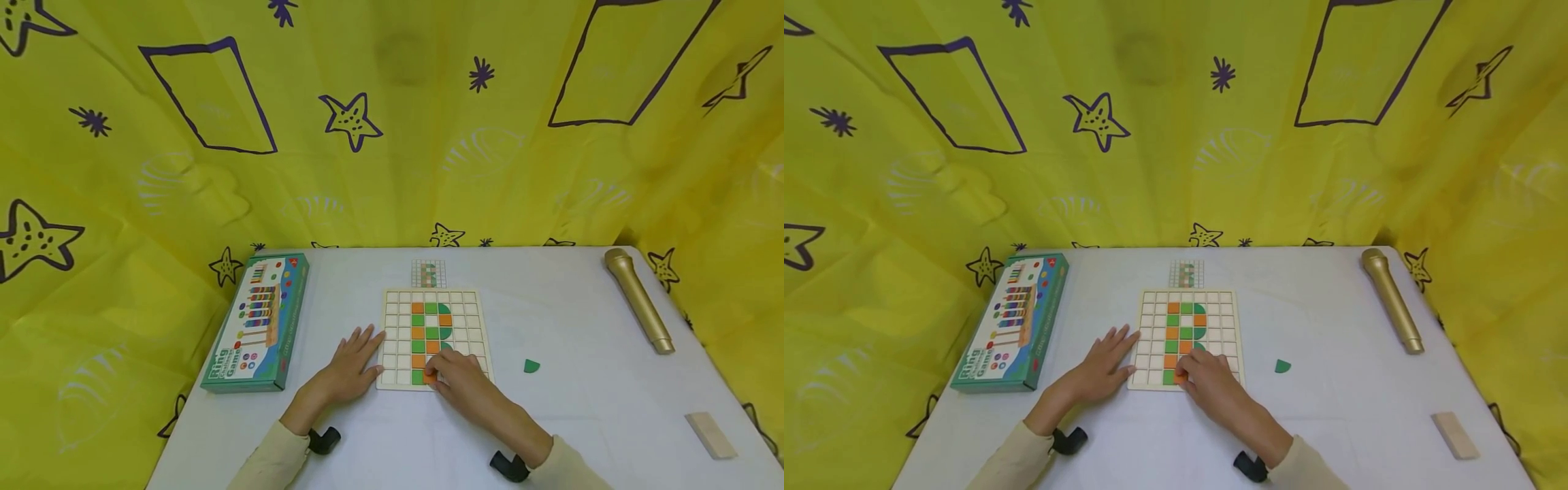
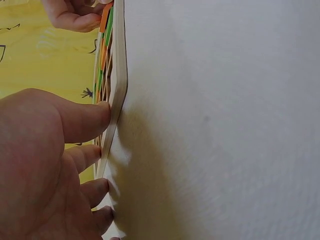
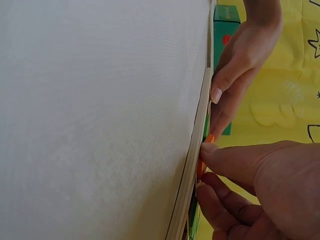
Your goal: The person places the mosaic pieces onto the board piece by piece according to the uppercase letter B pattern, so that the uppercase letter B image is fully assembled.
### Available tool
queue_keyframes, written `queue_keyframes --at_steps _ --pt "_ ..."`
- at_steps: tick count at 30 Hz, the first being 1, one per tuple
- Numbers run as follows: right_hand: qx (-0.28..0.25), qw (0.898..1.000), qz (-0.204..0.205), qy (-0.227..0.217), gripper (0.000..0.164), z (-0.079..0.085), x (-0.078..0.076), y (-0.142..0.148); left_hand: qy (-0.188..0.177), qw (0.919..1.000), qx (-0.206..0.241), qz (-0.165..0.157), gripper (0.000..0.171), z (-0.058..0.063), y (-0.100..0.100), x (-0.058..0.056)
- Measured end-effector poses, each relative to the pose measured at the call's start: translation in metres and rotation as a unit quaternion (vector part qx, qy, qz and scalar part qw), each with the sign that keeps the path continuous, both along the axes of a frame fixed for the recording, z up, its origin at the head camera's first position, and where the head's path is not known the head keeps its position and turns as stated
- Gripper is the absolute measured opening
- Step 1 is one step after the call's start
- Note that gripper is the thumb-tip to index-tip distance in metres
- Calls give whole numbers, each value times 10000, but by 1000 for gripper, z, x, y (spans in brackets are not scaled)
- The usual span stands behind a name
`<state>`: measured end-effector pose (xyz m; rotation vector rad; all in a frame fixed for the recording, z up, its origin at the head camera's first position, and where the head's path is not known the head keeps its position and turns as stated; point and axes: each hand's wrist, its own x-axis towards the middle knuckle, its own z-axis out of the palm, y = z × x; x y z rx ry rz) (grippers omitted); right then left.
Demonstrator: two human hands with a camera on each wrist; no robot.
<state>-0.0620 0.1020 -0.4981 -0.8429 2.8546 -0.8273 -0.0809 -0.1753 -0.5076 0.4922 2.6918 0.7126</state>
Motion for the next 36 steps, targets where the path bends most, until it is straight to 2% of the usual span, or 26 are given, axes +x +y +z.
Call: queue_keyframes --at_steps 13,22,28,36 --pt "240 9994 133 -216 14 8 -3 7 -19 10000 20 11 64 -1 0 0" --pt "187 9993 131 -290 11 9 -5 12 -27 10000 9 -16 65 1 0 0" --pt "178 9962 -519 -670 10 14 -11 32 -36 10000 77 -41 64 2 1 0" --pt "280 9889 -1176 -865 22 33 -20 94 -54 10000 9 5 65 3 0 0"
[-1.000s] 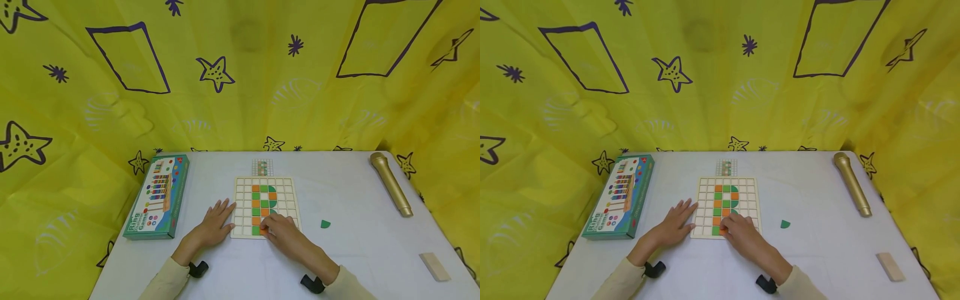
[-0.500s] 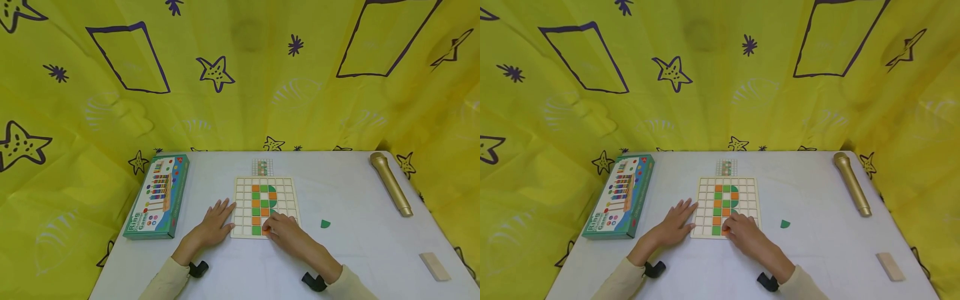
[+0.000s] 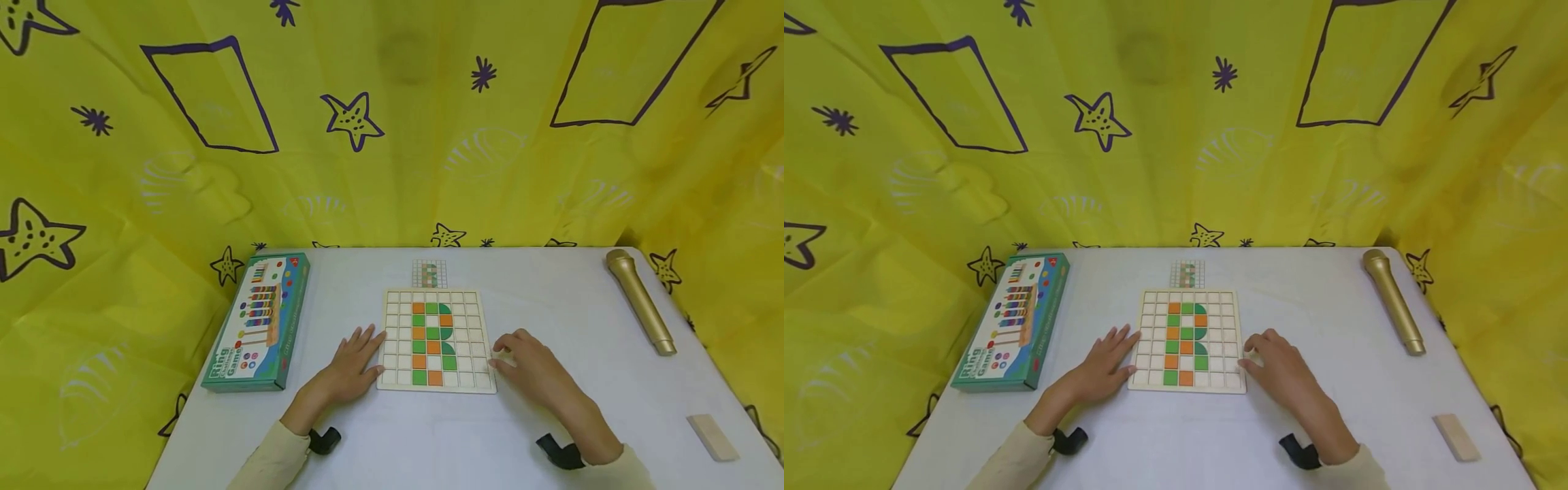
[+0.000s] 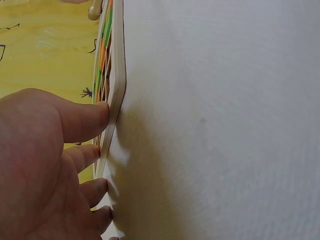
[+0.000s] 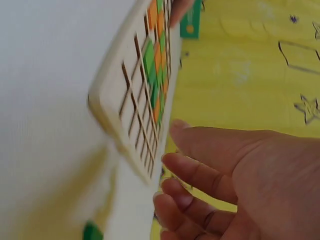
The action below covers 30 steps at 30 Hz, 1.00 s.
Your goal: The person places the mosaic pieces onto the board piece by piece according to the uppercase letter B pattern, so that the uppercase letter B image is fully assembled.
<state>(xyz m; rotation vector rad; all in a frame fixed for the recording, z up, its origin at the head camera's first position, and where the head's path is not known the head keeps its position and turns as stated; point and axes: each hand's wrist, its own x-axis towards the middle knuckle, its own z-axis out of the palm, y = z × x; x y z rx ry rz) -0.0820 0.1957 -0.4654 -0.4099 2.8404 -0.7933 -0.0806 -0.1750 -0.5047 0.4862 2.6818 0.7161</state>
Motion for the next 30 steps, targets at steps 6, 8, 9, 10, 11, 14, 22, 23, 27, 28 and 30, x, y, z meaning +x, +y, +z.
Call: queue_keyframes --at_steps 6,8,9,10,11,14,22,23,27,28,30 --pt "259 9976 -328 -548 37 5 0 46 -15 9999 -100 15 65 -1 0 -1" --pt "394 9946 -380 -884 45 4 2 55 -23 10000 -88 10 65 -1 0 -1" --pt "439 9930 -392 -1023 49 3 3 58 -29 10000 -79 7 65 -1 0 0" --pt "472 9917 -416 -1118 51 2 4 61 -37 10000 -80 3 65 -1 0 0" --pt "483 9913 -410 -1157 52 0 5 62 -30 10000 -66 7 65 -1 1 0" --pt "417 9929 -375 -1049 43 -4 6 63 -30 10000 -72 3 65 0 1 0" --pt "70 9967 -299 -752 18 -12 9 50 -7 10000 10 -5 64 1 2 0" --pt "36 9966 -323 -751 20 -13 10 48 -1 10000 5 -4 64 0 2 0" --pt "-50 9971 -402 -647 26 -18 12 39 6 10000 33 -10 64 0 1 0" --pt "-49 9973 -420 -606 25 -19 12 37 10 10000 40 -15 64 -1 1 0" --pt "-52 9978 -416 -508 23 -22 13 32 11 10000 61 -12 64 -1 0 0"
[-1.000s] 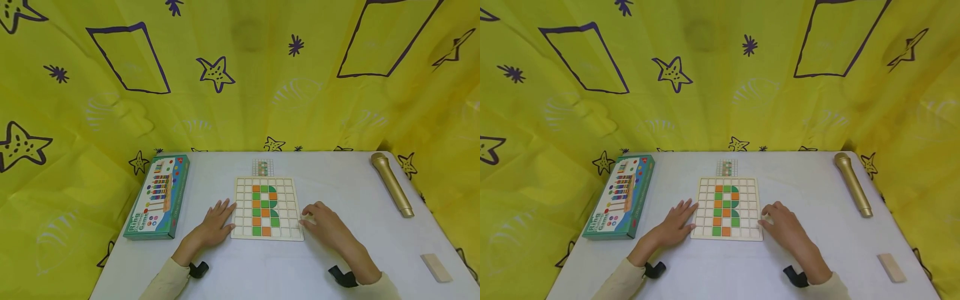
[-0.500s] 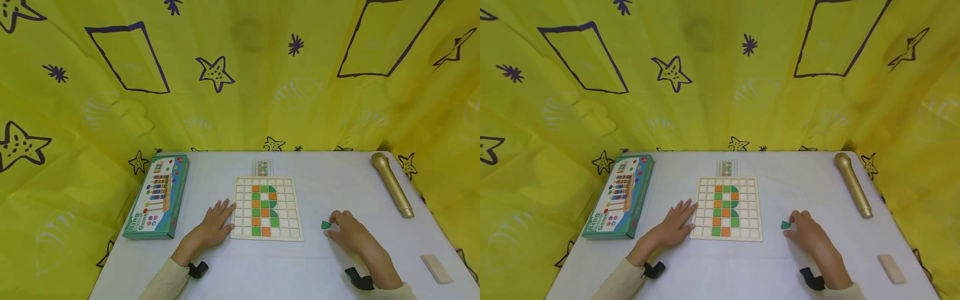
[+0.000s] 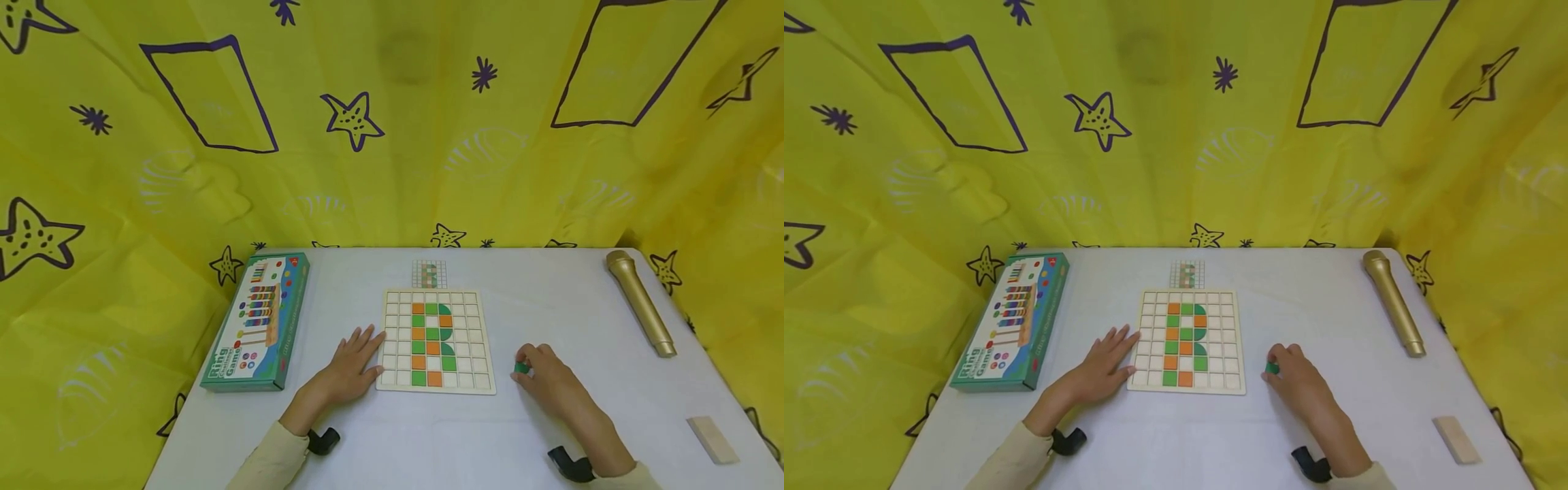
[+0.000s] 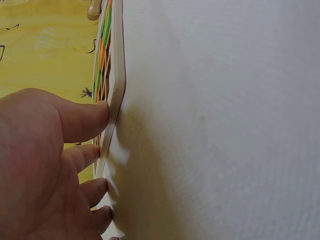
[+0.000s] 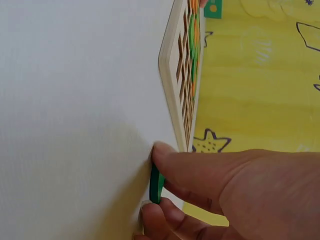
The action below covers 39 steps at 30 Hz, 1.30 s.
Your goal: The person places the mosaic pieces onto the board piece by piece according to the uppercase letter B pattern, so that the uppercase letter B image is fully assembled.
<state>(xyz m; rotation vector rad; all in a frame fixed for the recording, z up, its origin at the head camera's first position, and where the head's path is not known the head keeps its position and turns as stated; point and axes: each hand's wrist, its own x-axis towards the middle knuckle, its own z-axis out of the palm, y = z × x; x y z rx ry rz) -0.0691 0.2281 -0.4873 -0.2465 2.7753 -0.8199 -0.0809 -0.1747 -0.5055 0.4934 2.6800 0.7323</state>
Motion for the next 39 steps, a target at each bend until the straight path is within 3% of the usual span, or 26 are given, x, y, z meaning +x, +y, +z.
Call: queue_keyframes --at_steps 12,20,33,39 --pt "-110 9997 -118 -188 21 -2 3 -11 -3 10000 0 25 64 1 -1 2" --pt "-333 9994 -134 -10 20 -4 3 -19 -17 10000 39 34 64 3 -1 3" --pt "-742 9968 192 209 25 -2 15 -83 28 10000 11 45 65 -1 -1 3" --pt "-588 9952 361 693 23 -7 19 -101 34 10000 8 11 64 1 0 2"
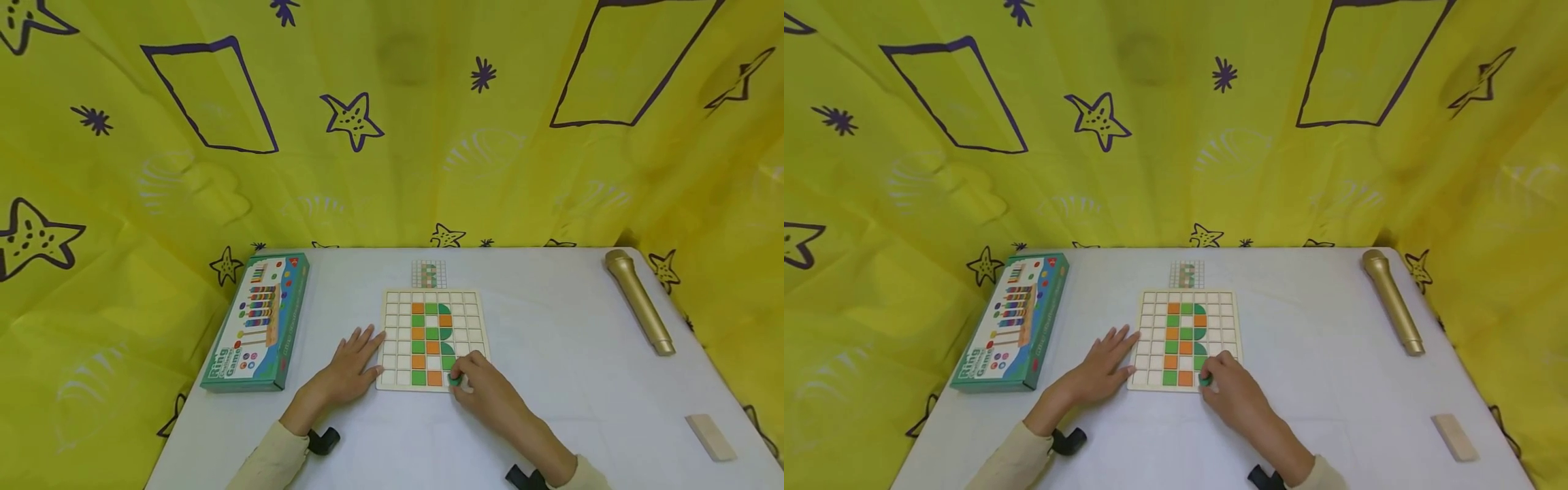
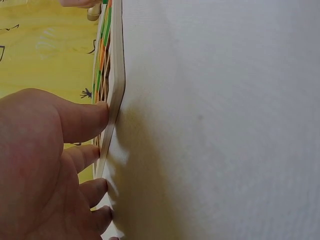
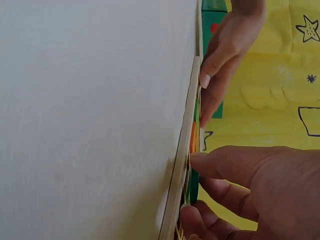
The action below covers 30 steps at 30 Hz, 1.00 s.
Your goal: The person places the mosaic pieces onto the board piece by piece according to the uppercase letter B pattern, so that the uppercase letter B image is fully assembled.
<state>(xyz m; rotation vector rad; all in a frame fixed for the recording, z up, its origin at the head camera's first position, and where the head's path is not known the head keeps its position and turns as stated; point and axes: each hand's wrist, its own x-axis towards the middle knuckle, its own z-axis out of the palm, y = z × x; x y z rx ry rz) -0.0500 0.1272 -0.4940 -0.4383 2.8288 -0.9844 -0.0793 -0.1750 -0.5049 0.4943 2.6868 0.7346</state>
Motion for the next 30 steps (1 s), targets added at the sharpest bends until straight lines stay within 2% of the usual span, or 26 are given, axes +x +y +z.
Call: queue_keyframes --at_steps 7,17,24,30 --pt "118 9999 -33 67 21 0 1 -7 0 10000 15 -33 64 1 -1 0" --pt "-11 10000 33 -92 21 1 0 -8 -35 9999 -63 -74 65 -2 -2 -2" --pt "-168 9998 56 -12 20 3 -1 -10 -48 10000 -37 -19 65 0 -2 -2" --pt "-273 9991 212 -231 18 3 -3 -6 -51 10000 0 -54 65 1 -1 -2"
